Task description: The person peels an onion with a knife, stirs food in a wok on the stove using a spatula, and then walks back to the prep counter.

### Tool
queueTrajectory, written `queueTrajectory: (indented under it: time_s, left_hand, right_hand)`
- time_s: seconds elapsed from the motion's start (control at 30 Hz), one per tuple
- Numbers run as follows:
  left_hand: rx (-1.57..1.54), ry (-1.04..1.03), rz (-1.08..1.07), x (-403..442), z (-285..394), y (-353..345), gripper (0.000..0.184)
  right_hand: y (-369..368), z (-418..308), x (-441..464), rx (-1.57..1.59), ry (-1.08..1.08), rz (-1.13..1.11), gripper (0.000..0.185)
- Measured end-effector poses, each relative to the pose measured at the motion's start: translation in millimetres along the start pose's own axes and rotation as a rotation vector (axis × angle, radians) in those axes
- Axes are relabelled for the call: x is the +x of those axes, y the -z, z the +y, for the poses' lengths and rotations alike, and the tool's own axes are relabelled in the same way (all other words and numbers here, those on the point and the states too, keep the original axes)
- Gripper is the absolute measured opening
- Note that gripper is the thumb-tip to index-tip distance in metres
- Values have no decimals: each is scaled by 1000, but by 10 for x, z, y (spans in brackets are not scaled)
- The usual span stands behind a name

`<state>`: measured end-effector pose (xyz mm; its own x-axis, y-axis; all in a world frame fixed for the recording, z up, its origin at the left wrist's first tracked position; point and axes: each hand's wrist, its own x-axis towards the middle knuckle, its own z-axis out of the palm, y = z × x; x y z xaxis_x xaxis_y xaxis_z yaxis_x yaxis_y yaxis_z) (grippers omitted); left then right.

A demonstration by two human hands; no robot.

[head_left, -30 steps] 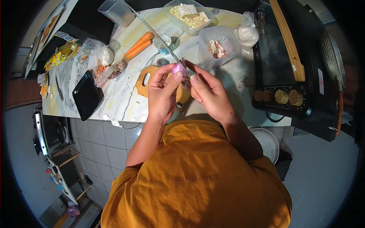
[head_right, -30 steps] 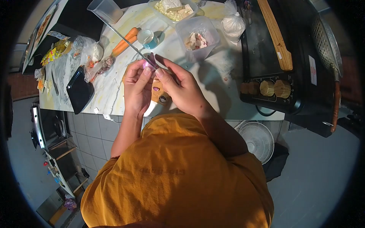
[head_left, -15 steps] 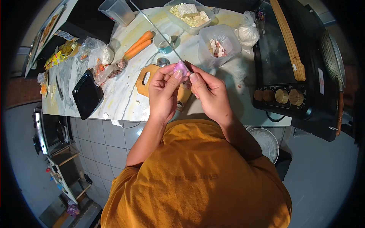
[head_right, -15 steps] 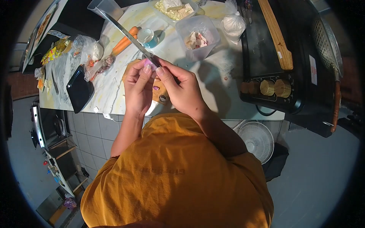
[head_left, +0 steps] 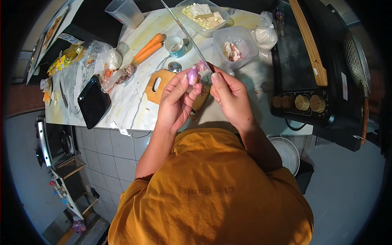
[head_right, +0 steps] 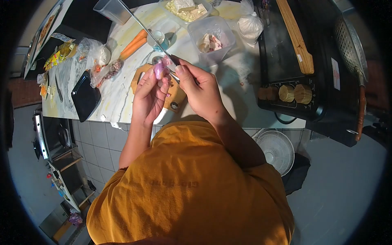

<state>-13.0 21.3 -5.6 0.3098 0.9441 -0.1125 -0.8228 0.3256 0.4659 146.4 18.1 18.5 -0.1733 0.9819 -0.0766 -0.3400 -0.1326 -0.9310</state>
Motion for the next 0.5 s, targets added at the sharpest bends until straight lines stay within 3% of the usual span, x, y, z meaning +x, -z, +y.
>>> queueTrajectory:
  time_s: [0.33, 0.4, 0.5]
  left_hand:
    - [106, -54, 152, 13, 4, -46, 26]
    - [333, -87, 147, 16, -12, 1, 25]
    - [238, -37, 141, 10, 24, -77, 24]
  right_hand:
    - [-27, -40, -35, -141, 74, -45, 35]
    - [-26, -21, -34, -152, 74, -53, 35]
    - [-17, -10, -15, -205, 70, 14, 35]
